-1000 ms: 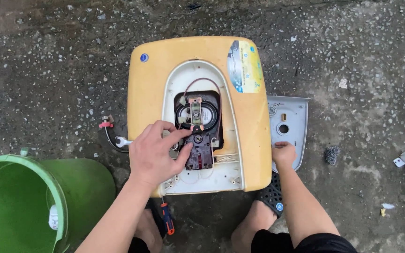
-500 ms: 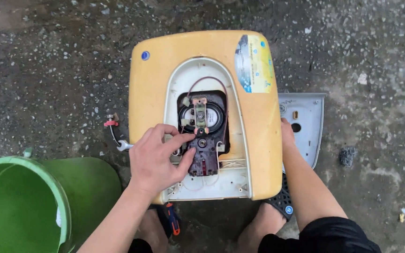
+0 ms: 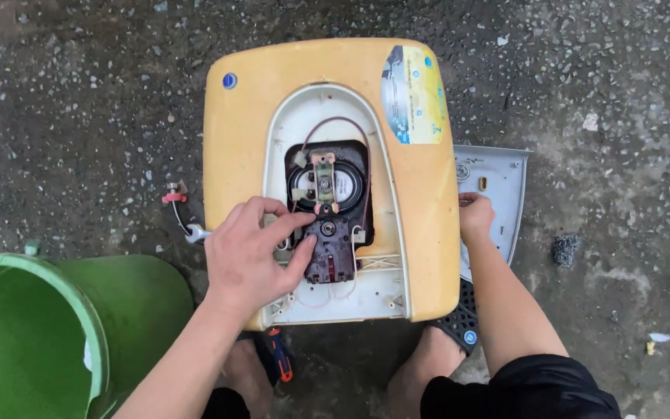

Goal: Disassembling an electrical appliance to inspect and repair internal components using a screwdriver and wrench.

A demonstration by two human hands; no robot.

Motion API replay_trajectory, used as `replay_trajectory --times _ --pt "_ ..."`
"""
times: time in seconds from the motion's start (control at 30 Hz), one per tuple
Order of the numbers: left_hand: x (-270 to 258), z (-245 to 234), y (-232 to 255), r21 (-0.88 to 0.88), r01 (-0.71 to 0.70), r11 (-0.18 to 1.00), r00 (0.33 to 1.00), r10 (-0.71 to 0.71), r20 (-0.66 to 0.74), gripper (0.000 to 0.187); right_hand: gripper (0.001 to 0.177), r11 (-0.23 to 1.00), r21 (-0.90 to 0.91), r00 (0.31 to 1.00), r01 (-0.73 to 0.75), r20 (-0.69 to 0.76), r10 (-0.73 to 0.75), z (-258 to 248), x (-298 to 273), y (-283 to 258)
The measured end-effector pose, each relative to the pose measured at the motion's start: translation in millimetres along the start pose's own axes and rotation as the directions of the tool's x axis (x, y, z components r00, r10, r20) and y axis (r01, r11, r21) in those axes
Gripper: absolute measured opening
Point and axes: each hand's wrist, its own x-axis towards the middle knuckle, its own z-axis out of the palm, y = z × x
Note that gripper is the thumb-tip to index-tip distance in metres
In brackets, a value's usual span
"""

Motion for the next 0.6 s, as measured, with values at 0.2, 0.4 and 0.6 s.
replay_trajectory --times 0.2,0.4,0.6 --pt "-1 0 0 0.007 -0.016 1.0 0.998 0.016 -0.053 0.016 0.018 0.998 0.055 0.999 -0.031 0.024 0.03 -38 -21 -19" --pt "-6 4 0 -0.03 -0.019 0.999 0.994 0.016 -0.108 0.018 0.023 0.995 0.097 1.0 -0.011 -0.008 0.011 -99 -54 -72" --pt "-10 13 -4 -0.022 0.059 0.998 0.996 -0.06 -0.069 0.023 0.022 0.967 0.058 0.966 0.247 -0.089 -0.242 -181 -95 -156"
